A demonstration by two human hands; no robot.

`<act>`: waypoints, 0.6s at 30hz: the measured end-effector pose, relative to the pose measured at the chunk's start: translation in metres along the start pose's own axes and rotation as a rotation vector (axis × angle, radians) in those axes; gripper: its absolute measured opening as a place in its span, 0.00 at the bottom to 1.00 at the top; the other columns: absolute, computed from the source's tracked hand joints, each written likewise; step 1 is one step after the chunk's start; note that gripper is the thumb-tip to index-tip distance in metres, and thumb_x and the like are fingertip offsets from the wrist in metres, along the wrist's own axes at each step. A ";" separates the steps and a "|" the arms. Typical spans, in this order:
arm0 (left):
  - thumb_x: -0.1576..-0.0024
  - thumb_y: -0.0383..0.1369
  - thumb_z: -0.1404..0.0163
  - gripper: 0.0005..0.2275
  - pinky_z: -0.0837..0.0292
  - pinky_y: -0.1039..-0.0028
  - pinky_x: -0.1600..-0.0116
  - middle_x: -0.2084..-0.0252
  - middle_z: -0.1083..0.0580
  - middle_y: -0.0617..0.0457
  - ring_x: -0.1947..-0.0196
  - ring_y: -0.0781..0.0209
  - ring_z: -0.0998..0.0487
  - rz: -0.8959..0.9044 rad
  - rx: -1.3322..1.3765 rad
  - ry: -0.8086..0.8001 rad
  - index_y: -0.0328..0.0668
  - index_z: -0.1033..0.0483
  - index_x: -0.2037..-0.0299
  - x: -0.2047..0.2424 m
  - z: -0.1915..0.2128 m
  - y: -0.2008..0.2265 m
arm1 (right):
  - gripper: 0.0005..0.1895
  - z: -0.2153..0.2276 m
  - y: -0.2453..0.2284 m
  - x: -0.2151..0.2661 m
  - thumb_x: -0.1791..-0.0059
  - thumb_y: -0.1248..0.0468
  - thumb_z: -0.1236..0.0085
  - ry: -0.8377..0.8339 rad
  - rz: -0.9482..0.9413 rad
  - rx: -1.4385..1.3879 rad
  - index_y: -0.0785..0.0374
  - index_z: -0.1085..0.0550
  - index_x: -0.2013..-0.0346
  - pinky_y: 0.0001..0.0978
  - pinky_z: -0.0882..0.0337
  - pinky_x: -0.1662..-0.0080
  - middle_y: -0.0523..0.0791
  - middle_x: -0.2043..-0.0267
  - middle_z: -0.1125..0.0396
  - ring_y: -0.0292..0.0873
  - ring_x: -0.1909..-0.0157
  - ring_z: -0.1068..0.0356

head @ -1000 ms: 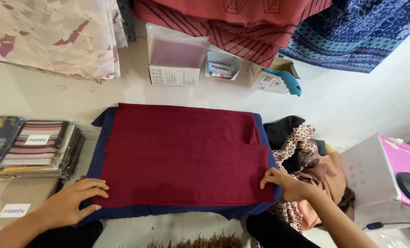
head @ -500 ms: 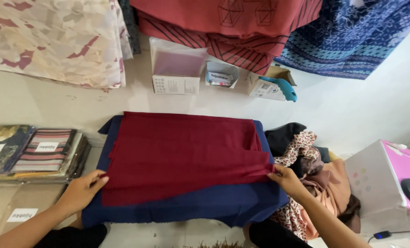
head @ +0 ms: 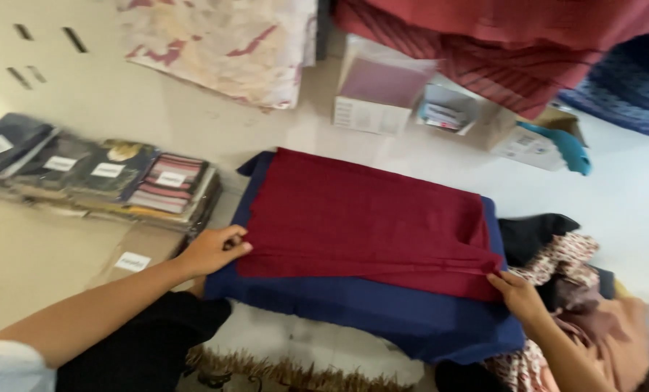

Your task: Cleaning a maroon garment with a lint roller and then folding it.

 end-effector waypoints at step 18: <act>0.44 0.37 0.45 0.07 0.30 0.68 0.46 0.48 0.27 0.60 0.48 0.60 0.26 -0.631 -0.396 -0.174 0.52 0.23 0.58 0.025 0.022 0.022 | 0.20 -0.007 -0.043 0.024 0.43 0.67 0.48 -0.064 -0.122 0.063 0.76 0.25 0.40 0.38 0.35 0.48 0.57 0.50 0.25 0.49 0.52 0.31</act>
Point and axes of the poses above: each hand's wrist, its own x-axis away from the middle knuckle, its own z-axis out of the back of the hand, y = z × x, the point moved 2 cm from there along -x, towards the middle knuckle
